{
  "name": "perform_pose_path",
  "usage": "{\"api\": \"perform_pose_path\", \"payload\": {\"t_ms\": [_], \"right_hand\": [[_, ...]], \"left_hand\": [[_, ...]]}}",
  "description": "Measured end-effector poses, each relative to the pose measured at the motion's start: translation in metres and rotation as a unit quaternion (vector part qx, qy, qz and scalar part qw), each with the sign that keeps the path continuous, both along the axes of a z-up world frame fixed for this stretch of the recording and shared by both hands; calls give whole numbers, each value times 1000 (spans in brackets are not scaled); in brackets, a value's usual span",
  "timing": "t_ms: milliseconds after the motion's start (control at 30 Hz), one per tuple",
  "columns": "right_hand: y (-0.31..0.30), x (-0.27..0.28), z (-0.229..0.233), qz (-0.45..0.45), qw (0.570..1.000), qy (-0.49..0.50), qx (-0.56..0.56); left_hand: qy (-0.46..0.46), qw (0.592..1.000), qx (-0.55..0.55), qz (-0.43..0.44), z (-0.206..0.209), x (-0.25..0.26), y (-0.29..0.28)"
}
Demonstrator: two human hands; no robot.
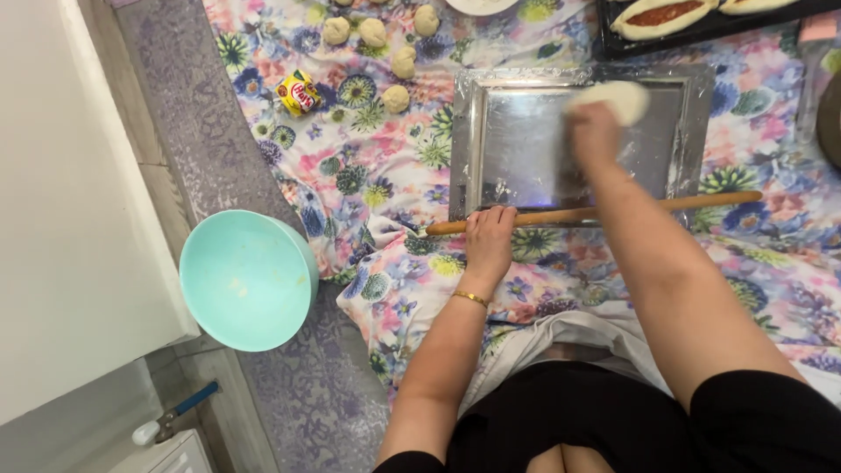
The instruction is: The person takes dough pieces, rolls them into balls between their palms, dips them in flour, and rolls one flat with a rolling pin on a metal tray. They then spoon red topping onto the flattened dough and pinch the edges to shape a filled flatbread.
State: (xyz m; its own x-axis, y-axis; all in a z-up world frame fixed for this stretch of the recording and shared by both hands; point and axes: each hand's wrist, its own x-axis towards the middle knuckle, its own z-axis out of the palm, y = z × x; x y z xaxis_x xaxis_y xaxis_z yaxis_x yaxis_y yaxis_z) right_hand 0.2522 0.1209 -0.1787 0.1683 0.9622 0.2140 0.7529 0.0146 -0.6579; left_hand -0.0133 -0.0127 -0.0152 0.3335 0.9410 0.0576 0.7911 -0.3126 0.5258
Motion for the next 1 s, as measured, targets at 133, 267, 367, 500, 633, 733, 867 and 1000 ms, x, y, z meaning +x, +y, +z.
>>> {"api": "perform_pose_path", "payload": {"t_ms": [133,267,367,500,633,733,867,1000], "right_hand": [[-18,-39,80,137,990,-30,-24],[-38,9,90,197,967,-156,-47],[-67,57,79,165,955,-234,-82],[-109,73,74,37,940,-263,-213],[-105,24,77,10,918,-132,-374],[-88,-39,78,-82,869,101,-477],[-65,-86,21,-114,766,483,-408],[-40,-98,28,-154,640,705,-264]], "left_hand": [[1,1000,-1,-1,0,1,3],[-1,1000,0,-4,2,0,-1],[-16,1000,22,-3,5,0,-3],[10,1000,12,-15,12,3,-6],[4,999,37,-17,8,4,-14],[20,999,21,-25,7,3,-19],[42,999,12,-27,3,4,-23],[30,999,12,-24,2,4,-22]]}}
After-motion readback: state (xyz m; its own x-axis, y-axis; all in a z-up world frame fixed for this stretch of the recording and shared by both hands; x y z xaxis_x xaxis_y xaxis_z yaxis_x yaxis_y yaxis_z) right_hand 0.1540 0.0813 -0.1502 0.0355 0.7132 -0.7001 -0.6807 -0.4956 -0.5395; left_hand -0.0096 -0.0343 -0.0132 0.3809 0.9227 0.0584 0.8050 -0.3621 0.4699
